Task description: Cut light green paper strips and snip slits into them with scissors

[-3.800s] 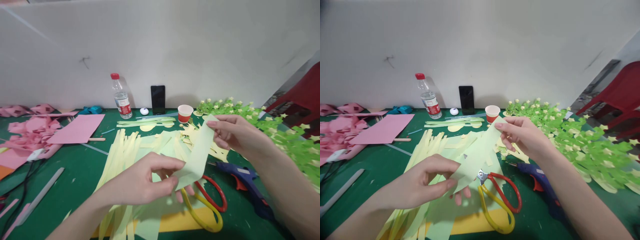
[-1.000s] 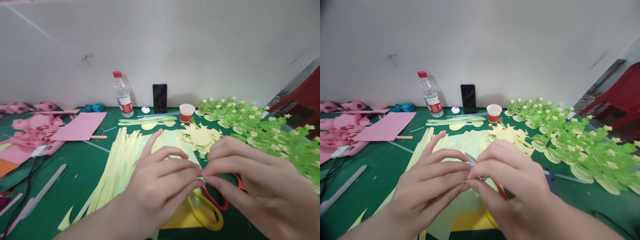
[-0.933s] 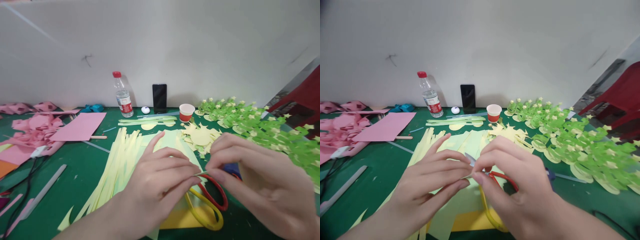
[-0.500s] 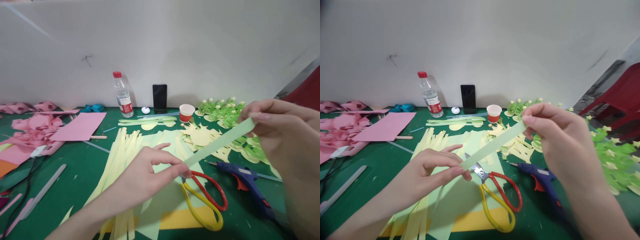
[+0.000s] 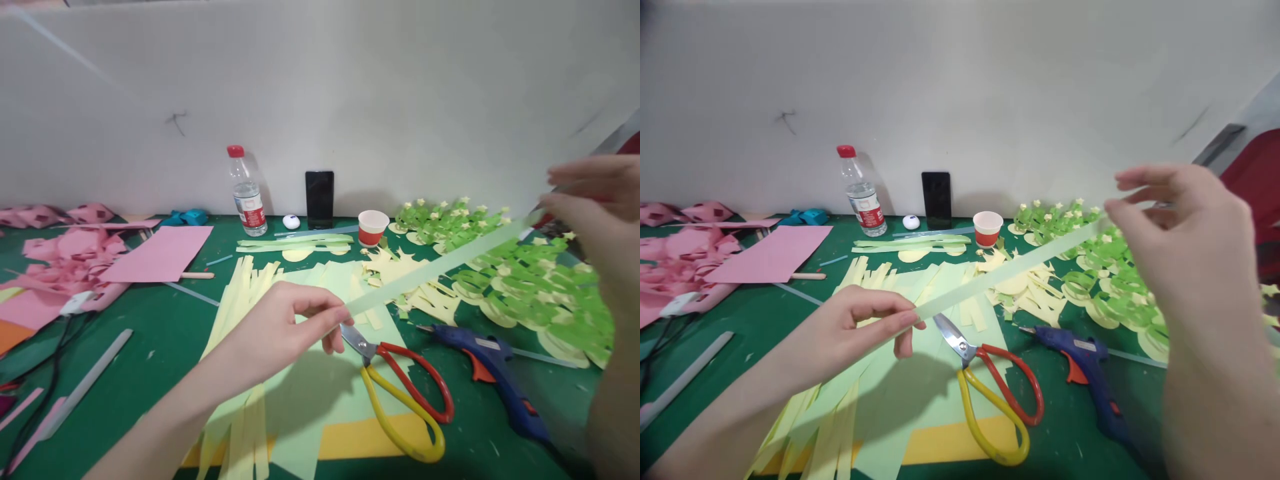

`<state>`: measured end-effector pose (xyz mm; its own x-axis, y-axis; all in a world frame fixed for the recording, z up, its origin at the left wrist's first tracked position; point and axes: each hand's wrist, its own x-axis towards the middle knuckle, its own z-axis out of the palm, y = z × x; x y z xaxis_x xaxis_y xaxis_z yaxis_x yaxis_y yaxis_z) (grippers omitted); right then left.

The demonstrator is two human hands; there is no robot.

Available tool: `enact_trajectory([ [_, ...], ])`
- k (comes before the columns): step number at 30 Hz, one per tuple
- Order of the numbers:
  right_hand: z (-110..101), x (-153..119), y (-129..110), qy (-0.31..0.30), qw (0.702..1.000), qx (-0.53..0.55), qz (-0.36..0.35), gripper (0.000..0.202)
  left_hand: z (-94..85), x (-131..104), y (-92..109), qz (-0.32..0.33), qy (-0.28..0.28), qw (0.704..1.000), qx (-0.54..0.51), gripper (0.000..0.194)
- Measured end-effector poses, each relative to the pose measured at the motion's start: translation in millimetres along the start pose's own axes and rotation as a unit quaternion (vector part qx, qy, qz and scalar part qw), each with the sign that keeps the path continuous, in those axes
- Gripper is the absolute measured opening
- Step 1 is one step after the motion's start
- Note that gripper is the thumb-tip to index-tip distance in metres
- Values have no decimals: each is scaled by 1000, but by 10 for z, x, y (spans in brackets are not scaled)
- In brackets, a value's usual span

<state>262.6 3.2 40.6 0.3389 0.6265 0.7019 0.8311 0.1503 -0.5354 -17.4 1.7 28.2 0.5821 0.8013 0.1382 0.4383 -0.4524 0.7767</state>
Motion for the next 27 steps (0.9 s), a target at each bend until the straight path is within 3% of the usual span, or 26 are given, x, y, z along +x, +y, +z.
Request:
enact_trajectory([
  [1, 9, -63, -81, 19, 999, -18, -27, 31, 16, -3, 9, -15, -10, 1000, 3, 34],
  [2, 23, -139, -179, -6, 996, -28, -80, 30, 34, -7, 20, -28, -23, 999, 4, 33],
  [3, 42, -222, -283, -60, 987, -19, -149, 24, 54, -14, 31, -40, -37, 999, 3, 33],
  [5, 90, -388, -469, -232, 941, 50, -239, 15, 95, -31, 48, -47, -56, 997, 3, 31],
  [7, 138, -514, -586, -383, 887, 99, -238, 16, 130, -47, 56, -35, -61, 997, 12, 30],
  [9, 176, -579, -636, -465, 854, 125, -198, 17, 151, -58, 57, -13, -57, 998, 23, 29],
  [11, 195, -596, -643, -480, 852, 141, -157, 17, 152, -61, 56, -5, -59, 998, 27, 28],
  [14, 194, -582, -623, -455, 870, 145, -122, 18, 119, -55, 44, -15, -59, 998, 25, 30],
  [27, 107, -493, -472, -411, 905, 29, -105, 23, -208, 10, -163, -23, 33, 995, 91, 29],
])
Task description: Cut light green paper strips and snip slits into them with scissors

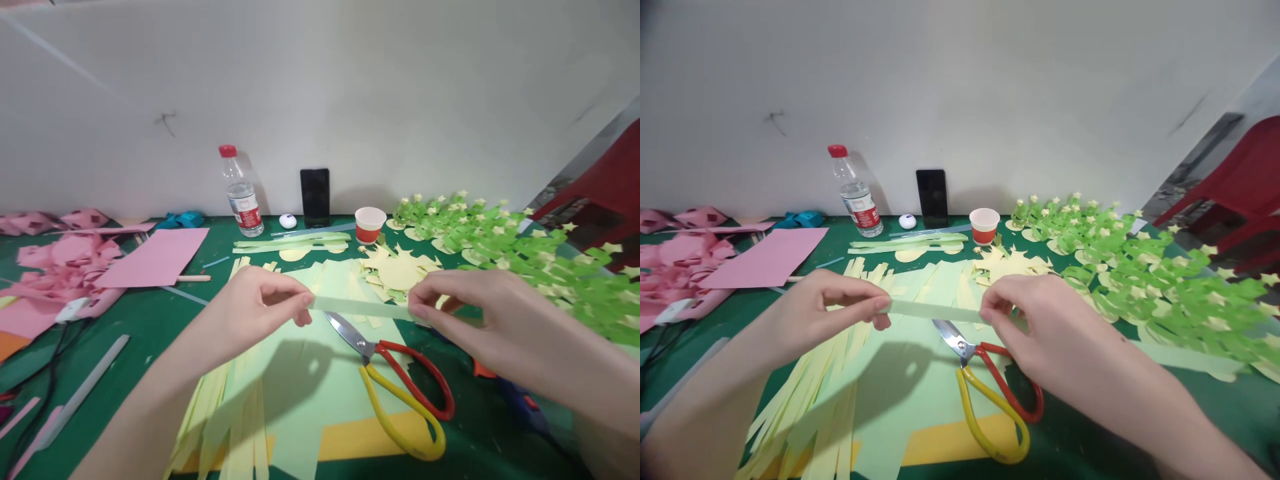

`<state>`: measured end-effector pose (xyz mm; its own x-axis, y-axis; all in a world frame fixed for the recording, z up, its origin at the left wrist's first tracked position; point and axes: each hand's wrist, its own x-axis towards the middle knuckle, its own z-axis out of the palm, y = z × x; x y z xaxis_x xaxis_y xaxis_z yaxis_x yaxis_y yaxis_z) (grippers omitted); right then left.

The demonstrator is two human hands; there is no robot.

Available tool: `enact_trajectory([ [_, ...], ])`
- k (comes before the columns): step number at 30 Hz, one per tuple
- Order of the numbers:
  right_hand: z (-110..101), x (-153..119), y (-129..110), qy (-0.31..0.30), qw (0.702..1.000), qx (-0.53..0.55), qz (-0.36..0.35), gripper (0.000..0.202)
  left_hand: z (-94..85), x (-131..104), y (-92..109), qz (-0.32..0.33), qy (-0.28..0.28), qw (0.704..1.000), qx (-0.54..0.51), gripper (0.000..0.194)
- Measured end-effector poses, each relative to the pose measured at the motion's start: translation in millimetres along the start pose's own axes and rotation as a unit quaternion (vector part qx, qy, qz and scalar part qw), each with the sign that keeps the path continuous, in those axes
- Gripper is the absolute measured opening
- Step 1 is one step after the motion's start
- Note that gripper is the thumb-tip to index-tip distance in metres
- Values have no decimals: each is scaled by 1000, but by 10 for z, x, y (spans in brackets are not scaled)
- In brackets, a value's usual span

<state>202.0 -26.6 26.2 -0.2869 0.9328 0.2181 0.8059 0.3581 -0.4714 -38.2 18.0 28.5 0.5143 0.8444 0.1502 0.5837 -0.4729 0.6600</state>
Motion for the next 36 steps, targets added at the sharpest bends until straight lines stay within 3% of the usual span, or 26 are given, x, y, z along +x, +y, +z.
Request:
enact_trajectory([
  [5, 27, -27, 33, 18, 999, -24, 30, 22, -68, 14, -92, -15, 85, 995, 50, 25],
  [9, 83, -15, -25, -12, 999, -28, 11, 22, 105, 7, 41, 44, 168, 984, 44, 17],
  [13, 197, 7, -122, -10, 998, -38, -48, 21, 448, -49, 201, 147, 107, 983, 30, 11],
  [17, 279, -3, -153, 24, 993, -56, -96, 19, 641, -92, 195, 185, 92, 978, 30, 15],
  [22, 354, -13, -138, 74, 985, -95, -125, 20, 663, -82, 134, 144, 91, 985, 42, 15],
  [28, 421, 10, -140, 90, 980, -122, -127, 23, 568, -14, 150, 17, 44, 998, 31, 13],
  [36, 231, 15, -73, 77, 986, -125, -75, 18, 387, 103, 98, -59, 38, 997, 29, 17],
])
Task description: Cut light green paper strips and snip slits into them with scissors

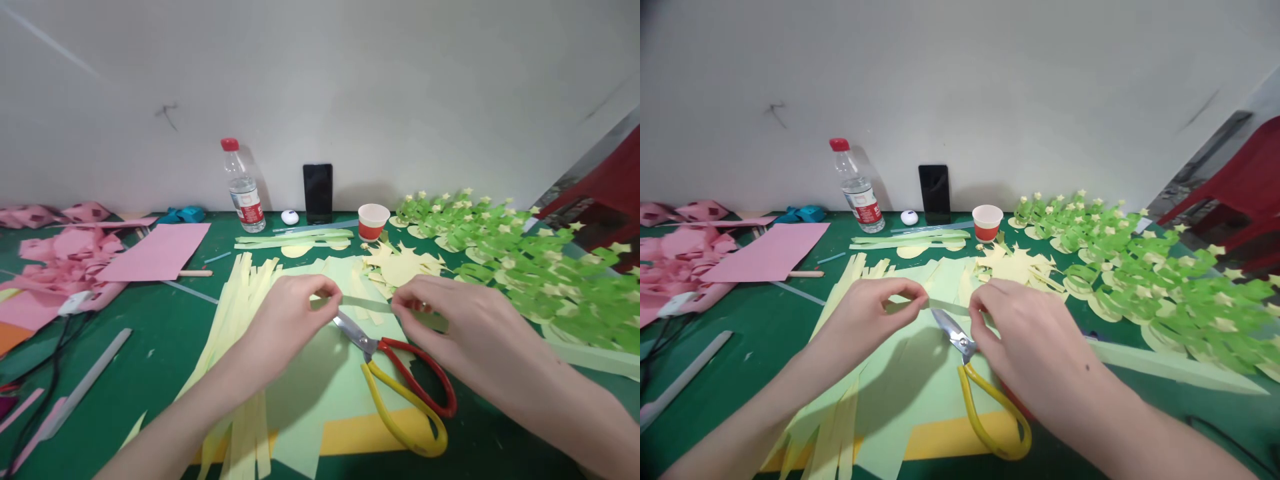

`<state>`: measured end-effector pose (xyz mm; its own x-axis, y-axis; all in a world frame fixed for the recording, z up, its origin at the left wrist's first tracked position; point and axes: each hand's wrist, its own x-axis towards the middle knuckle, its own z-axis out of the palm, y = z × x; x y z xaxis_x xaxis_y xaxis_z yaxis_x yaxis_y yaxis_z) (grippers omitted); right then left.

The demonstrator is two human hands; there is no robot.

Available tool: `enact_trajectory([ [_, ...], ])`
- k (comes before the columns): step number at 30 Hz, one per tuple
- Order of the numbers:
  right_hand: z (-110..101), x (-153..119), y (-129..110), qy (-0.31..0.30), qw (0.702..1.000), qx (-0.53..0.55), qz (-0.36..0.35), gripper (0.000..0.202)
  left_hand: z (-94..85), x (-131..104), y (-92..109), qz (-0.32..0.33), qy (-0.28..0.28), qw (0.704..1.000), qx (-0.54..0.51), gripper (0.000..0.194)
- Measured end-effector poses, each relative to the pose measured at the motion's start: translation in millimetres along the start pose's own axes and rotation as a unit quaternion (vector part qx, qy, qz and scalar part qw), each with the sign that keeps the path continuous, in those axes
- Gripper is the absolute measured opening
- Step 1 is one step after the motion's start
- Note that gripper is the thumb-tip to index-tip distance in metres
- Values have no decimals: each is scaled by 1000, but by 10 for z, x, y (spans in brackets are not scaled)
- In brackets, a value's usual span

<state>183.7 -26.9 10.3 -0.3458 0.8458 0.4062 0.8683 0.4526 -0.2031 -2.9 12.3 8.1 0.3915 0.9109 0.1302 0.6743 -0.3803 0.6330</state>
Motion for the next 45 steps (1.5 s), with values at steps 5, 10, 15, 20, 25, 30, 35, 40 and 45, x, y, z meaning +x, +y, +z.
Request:
enact_trajectory([
  [5, -84, -27, 61, 7, 999, 2, 31, 20, -109, 56, -101, -35, 28, 999, 29, 17],
  [10, -117, -34, 75, 13, 999, -7, 31, 21, -192, 88, -243, -40, 111, 981, 155, 14],
  [15, -72, 34, 52, -3, 999, 54, -4, 19, -5, -12, -145, 162, 159, 961, 156, 21],
  [20, 52, 90, -10, 3, 995, 97, -20, 17, 261, -128, -45, 256, 90, 949, 162, 16],
  [25, 95, 113, -48, 10, 992, 124, -7, 15, 313, -166, -92, 262, 116, 939, 191, 21],
  [30, 113, 116, -70, 41, 989, 137, -45, 15, 305, -174, -48, 314, 166, 891, 282, 21],
  [35, 45, 111, -59, 61, 990, 127, -34, 16, 235, -172, -19, 325, 199, 891, 249, 18],
  [40, -74, 121, 21, 69, 992, 106, -3, 15, 47, -187, 5, 279, 172, 922, 206, 19],
  [45, -186, 107, 131, 88, 991, 102, 23, 13, -167, -198, 8, 251, 157, 935, 193, 23],
])
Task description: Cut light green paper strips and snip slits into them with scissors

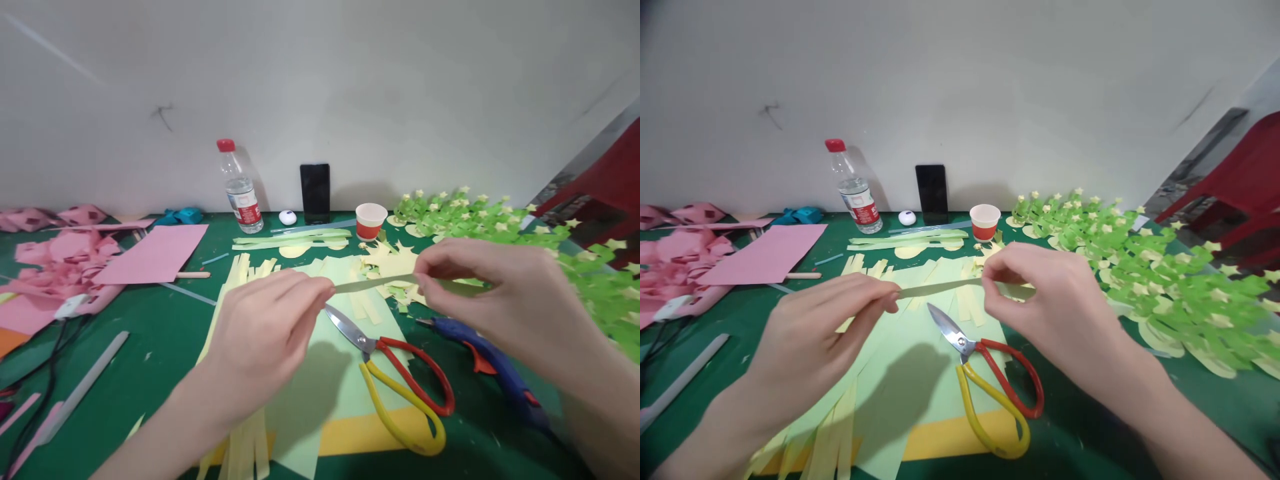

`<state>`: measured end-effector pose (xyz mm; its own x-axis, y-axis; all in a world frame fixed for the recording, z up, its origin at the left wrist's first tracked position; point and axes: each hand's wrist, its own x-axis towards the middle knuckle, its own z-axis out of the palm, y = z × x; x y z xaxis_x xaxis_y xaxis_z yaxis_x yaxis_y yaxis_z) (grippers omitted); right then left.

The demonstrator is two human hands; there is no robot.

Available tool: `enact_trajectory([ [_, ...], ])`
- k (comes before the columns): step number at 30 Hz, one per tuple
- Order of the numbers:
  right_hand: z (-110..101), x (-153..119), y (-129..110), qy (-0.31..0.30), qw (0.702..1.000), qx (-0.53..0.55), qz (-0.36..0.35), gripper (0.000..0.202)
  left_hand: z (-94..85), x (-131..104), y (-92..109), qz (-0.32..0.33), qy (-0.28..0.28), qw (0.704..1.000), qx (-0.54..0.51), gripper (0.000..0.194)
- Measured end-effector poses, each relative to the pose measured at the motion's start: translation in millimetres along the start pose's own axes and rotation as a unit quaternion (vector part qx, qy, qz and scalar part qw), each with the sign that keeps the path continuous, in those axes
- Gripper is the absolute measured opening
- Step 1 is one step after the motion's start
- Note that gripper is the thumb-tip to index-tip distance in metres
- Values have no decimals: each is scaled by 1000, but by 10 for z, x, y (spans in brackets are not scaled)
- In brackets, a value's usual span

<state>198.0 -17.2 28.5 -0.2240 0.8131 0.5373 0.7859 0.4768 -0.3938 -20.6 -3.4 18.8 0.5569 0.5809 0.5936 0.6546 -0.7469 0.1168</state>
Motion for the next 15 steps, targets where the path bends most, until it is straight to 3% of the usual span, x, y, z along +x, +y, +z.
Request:
enact_trajectory([
  [7, -101, 29, 112, 0, 999, -26, 22, 13, -193, 19, -231, -39, -29, 998, -30, 24],
  [10, -57, 28, 82, -18, 1000, -23, 7, 14, -145, 10, -280, -54, -39, 998, 12, 20],
  [12, -2, 9, 31, -34, 999, -16, -1, 14, -77, 7, -244, -57, -36, 997, 28, 38],
  [15, 92, -34, -74, -70, 997, 0, -23, 15, 41, -2, -97, -1, -67, 998, -16, 39],
])
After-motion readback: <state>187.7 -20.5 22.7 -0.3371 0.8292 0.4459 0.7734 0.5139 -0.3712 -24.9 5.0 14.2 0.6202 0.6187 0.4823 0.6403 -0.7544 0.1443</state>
